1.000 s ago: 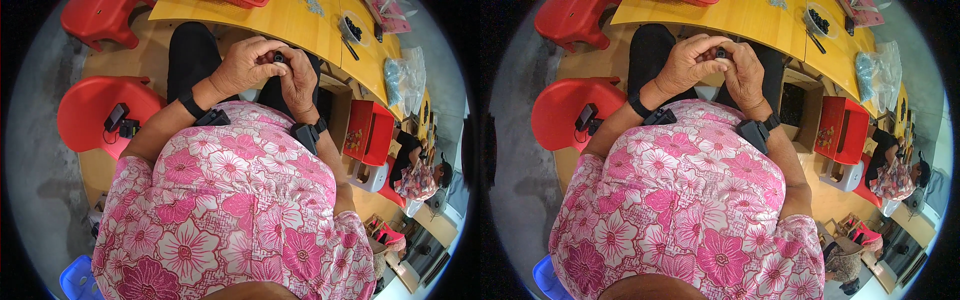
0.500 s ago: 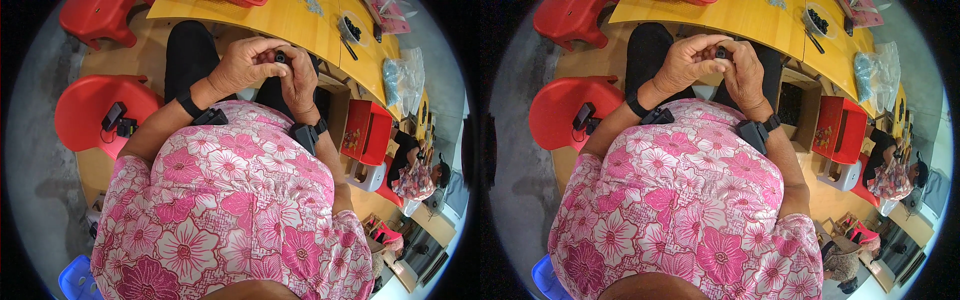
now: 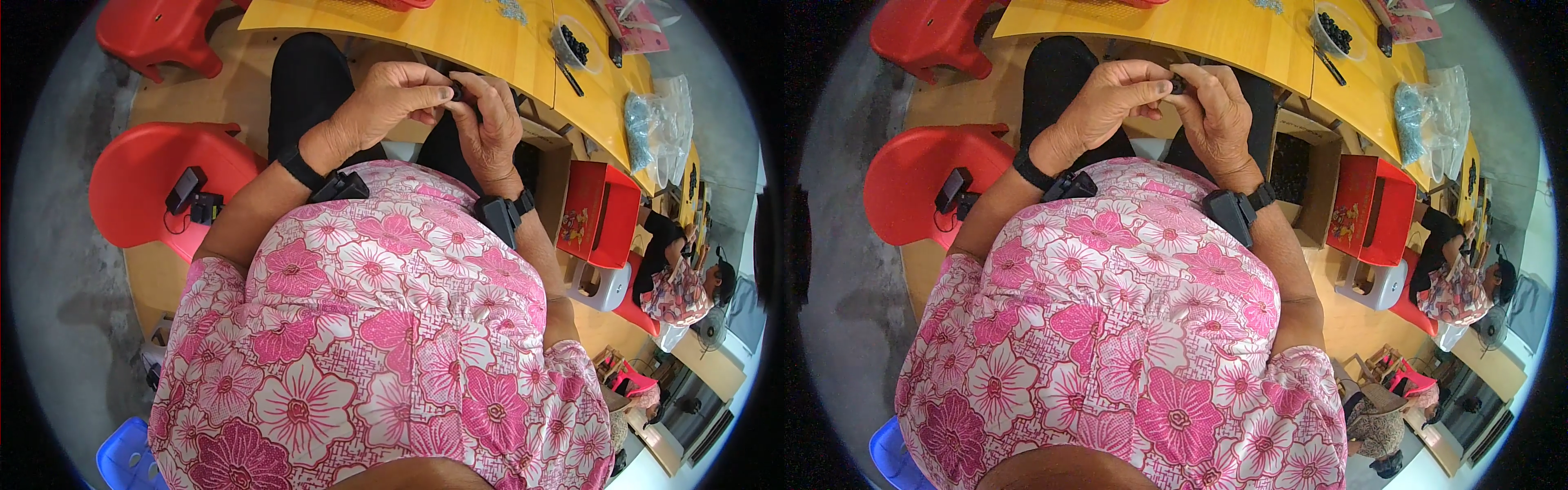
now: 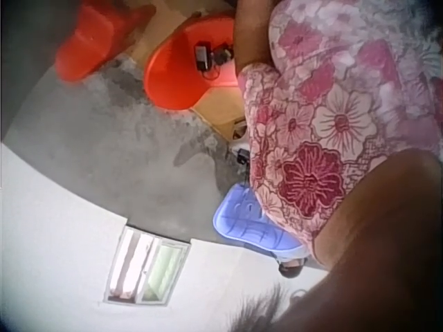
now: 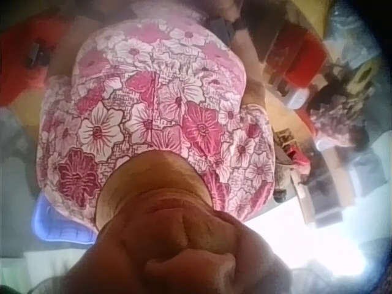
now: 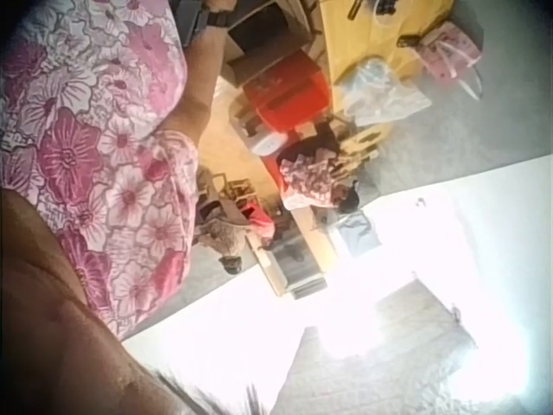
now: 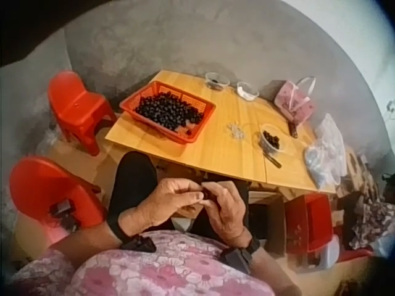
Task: The person assembles small black plastic components by inserting metal pins into the plastic pieces by hand.
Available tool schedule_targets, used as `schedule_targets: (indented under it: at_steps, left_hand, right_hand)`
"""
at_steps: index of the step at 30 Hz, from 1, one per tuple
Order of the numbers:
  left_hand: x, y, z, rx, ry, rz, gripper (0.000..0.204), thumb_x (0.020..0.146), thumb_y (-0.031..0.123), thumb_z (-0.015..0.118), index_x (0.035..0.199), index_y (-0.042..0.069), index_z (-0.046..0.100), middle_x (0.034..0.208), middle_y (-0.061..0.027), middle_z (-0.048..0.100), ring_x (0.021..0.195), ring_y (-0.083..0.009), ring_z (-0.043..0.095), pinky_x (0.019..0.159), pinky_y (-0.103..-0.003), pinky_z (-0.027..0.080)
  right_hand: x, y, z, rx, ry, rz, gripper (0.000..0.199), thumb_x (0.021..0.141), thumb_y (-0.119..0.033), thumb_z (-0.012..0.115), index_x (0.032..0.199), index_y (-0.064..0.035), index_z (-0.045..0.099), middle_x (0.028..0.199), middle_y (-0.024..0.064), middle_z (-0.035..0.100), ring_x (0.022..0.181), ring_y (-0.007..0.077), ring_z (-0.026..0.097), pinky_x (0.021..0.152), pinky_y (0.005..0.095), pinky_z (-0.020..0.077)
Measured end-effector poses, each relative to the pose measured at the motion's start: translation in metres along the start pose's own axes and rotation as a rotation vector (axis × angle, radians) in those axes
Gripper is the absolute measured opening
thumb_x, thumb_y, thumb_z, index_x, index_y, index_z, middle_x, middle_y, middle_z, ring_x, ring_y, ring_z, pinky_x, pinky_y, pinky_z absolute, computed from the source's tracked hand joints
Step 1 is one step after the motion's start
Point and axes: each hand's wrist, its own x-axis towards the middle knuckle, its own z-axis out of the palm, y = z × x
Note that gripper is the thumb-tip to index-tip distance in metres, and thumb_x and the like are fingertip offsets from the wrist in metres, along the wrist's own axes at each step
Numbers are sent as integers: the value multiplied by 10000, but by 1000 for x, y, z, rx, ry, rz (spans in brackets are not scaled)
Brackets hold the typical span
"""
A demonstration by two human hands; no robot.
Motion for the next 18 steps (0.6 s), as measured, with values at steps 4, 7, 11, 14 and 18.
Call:
schedule_targets:
  at_steps: [4, 7, 11, 14, 18]
  left_hand:
    - [1, 2, 1, 79, 32, 42, 218, 881, 174, 593, 1013, 2, 618, 891, -27, 612, 784, -81, 580, 690, -228, 514]
    - [2, 3, -1, 95, 28, 41, 222, 879, 173, 596, 1011, -4, 617, 893, -30, 614, 798, -85, 585, 702, -234, 518]
    - [2, 7, -2, 157, 15, 20, 214, 878, 171, 599, 991, -8, 622, 870, -31, 618, 789, -86, 587, 709, -231, 517]
    - [2, 7, -3, 165, -10, 30, 208, 880, 172, 596, 974, -11, 625, 857, -31, 620, 779, -84, 586, 709, -224, 514]
    - [2, 7, -4, 188, -34, 24, 212, 887, 177, 587, 978, -12, 621, 866, -30, 616, 787, -83, 585, 710, -225, 514]
  right_hand:
    - [0, 2, 0, -23, 5, 4, 348, 722, -66, 715, 1053, -81, 611, 876, 76, 586, 744, 190, 594, 634, 259, 493]
    - [1, 1, 0, -34, 2, -2, 349, 716, -66, 721, 1050, -84, 622, 873, 72, 589, 752, 189, 604, 637, 257, 499]
    - [0, 1, 0, -23, -20, 22, 342, 713, -77, 727, 1040, -85, 628, 869, 66, 594, 734, 189, 606, 627, 255, 500]
    - [0, 1, 0, -15, -37, 29, 340, 712, -82, 728, 1036, -85, 628, 872, 65, 597, 734, 186, 607, 627, 252, 500]
    - [0, 1, 0, 15, -56, 33, 316, 728, -84, 717, 1027, -79, 612, 864, 67, 592, 730, 182, 600, 626, 256, 494]
